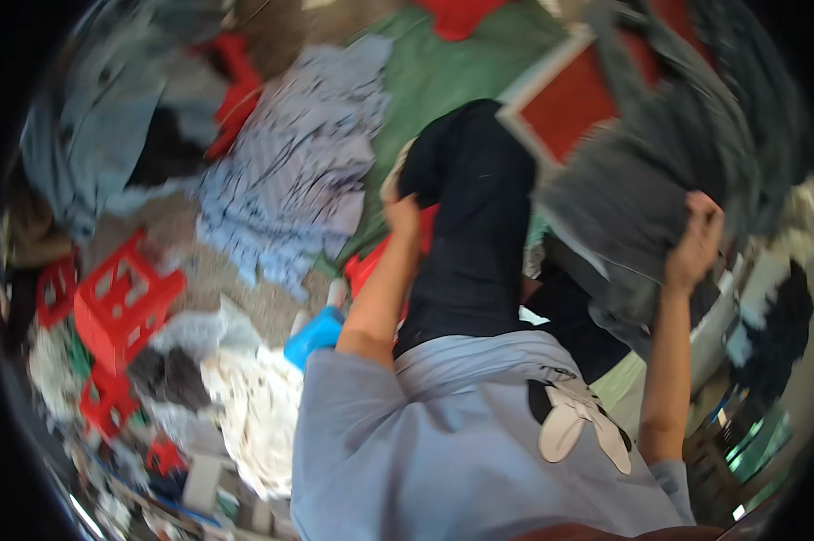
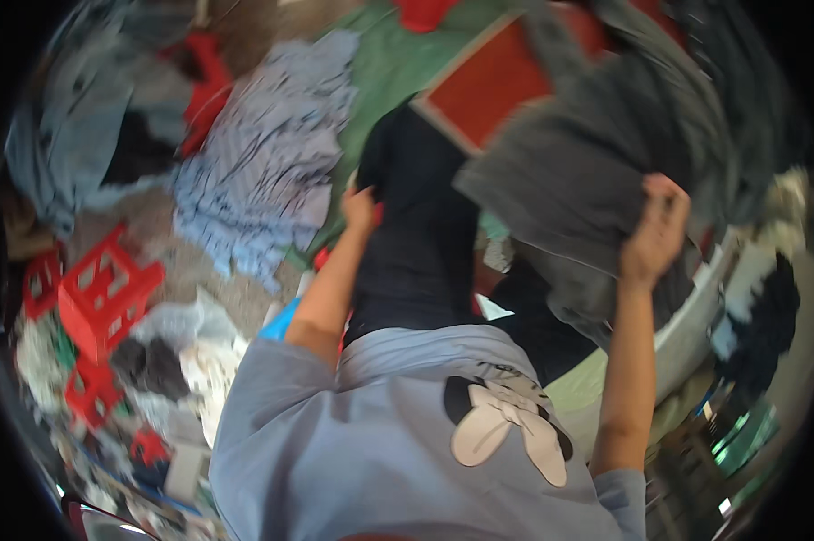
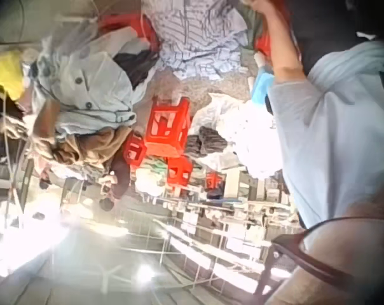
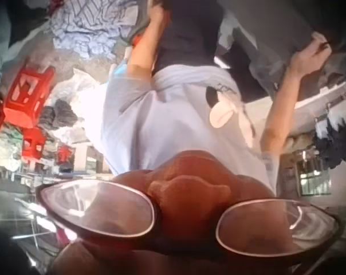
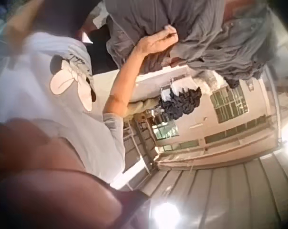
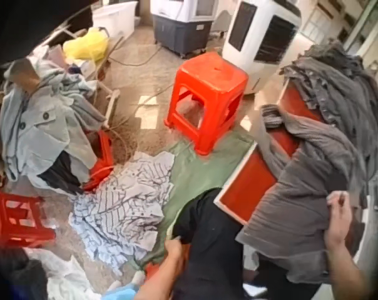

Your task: Trimming excess threads from fabric garment pieces using small thread snips.

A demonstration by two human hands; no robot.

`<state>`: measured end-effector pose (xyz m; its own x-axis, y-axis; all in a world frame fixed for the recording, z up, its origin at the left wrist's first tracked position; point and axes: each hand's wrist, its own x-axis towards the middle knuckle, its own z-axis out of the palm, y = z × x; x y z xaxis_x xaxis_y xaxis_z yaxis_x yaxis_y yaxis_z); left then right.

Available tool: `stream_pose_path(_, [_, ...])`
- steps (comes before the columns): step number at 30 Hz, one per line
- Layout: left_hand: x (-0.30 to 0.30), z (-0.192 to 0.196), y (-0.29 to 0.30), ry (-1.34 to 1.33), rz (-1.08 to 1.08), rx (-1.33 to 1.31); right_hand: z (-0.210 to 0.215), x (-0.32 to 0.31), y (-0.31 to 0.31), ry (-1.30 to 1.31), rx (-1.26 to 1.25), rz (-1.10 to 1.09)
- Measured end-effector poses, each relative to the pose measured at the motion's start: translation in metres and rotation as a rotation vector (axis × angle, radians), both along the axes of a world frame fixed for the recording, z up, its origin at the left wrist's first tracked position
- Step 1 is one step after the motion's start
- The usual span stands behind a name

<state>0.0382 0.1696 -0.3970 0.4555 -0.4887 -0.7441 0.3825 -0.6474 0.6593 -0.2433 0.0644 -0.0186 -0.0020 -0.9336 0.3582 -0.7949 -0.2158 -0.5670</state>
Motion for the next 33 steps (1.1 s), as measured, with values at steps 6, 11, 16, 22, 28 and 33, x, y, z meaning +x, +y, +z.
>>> stream_pose_path(6, [0.101, -0.016, -0.008, -0.12, 0.107, 0.061, -0.003, 0.034, -0.004, -0.077, -0.086, 0.108])
stream_pose_path(11, [0.087, 0.17, -0.08, -0.347, -0.089, -0.629, -0.004, 0.024, 0.004, -0.126, -0.276, 0.127])
stream_pose_path(16, [0.062, 0.311, -0.088, -0.681, -0.286, -1.104, 0.019, 0.023, 0.04, -0.007, -0.478, 0.217])
stream_pose_path(22, [0.012, 0.388, -0.079, -0.925, -1.138, -1.322, 0.008, -0.007, 0.126, 0.058, -0.32, 0.377])
stream_pose_path(28, [0.003, 0.397, -0.109, -1.122, -1.457, -1.344, 0.019, -0.107, 0.177, -0.032, -0.107, -0.229])
stream_pose_path(33, [-0.003, 0.411, -0.122, -0.94, -1.494, -1.276, 0.004, -0.149, 0.201, -0.131, -0.082, -0.459])
